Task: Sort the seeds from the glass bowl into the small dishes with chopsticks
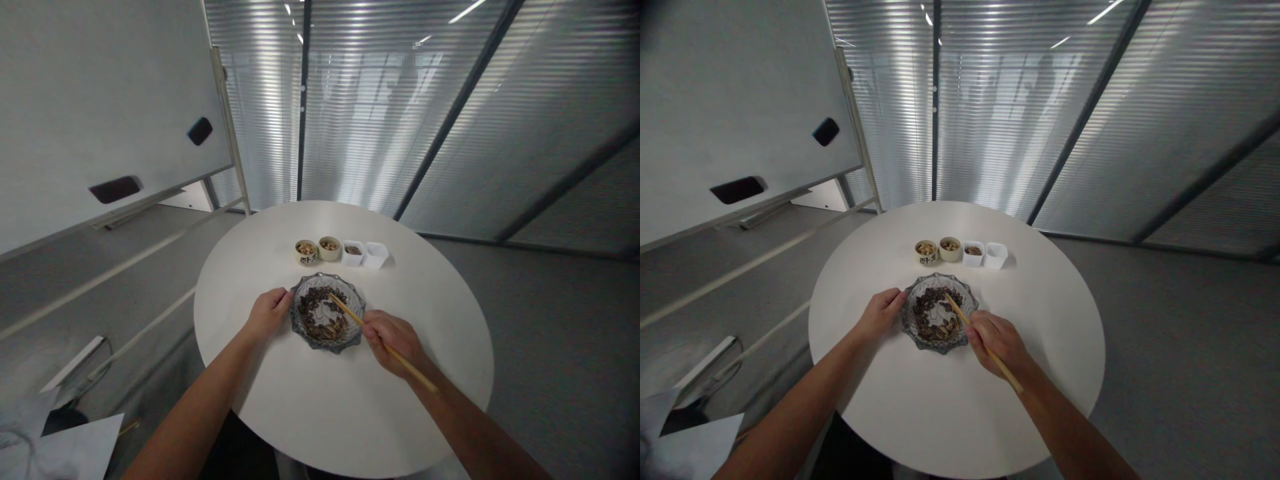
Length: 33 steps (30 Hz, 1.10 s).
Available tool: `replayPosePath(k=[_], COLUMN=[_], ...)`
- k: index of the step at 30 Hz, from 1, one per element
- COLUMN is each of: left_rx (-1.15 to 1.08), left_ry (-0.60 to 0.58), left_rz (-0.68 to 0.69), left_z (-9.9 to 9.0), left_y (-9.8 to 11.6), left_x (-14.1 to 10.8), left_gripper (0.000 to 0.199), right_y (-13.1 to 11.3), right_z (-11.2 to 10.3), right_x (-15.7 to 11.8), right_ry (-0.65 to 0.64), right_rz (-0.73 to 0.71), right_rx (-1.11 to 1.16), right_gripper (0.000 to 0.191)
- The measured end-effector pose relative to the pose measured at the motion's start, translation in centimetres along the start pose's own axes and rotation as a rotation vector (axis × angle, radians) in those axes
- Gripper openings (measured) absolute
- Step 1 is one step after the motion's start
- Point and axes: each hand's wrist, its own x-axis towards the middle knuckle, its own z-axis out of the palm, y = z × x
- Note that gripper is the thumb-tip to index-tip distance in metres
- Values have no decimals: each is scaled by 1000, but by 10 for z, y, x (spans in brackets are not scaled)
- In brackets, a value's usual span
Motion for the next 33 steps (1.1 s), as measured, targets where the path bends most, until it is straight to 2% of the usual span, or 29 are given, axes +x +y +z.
replayPosePath(k=[7, 9, 13, 15, 18, 21, 27, 33], left_rx=[7, 2, -3, -5, -13, -22, -31, -36], left_ry=[-5, -13, -9, -9, -7, -4, -6, -8], left_rz=[-8, -10, 0, -1, -4, -5, -17, -4], left_z=[0, 0, 0, 0, 0, -1, 0, 1], left_y=[-1, -1, -2, -2, -1, 0, -1, -4], left_x=[0, 0, 1, 1, 1, 0, 0, 1], left_gripper=[47, 47, 47, 47, 47, 46, 46, 47], right_y=[-2, -4, 1, 8, 16, 18, 8, 1], right_z=[-6, -9, -8, -6, -7, -14, -29, -22], right_x=[0, 1, -2, -4, -4, 1, 8, 9], right_ry=[47, 82, 168, 238, 299, 259, 0, 34], right_rz=[42, 160, 505, 588, 620, 642, 649, 607], right_rx=[68, 116, 323, 411, 502, 561, 569, 508], right_gripper=[20, 19, 20, 24, 26, 28, 31, 28])
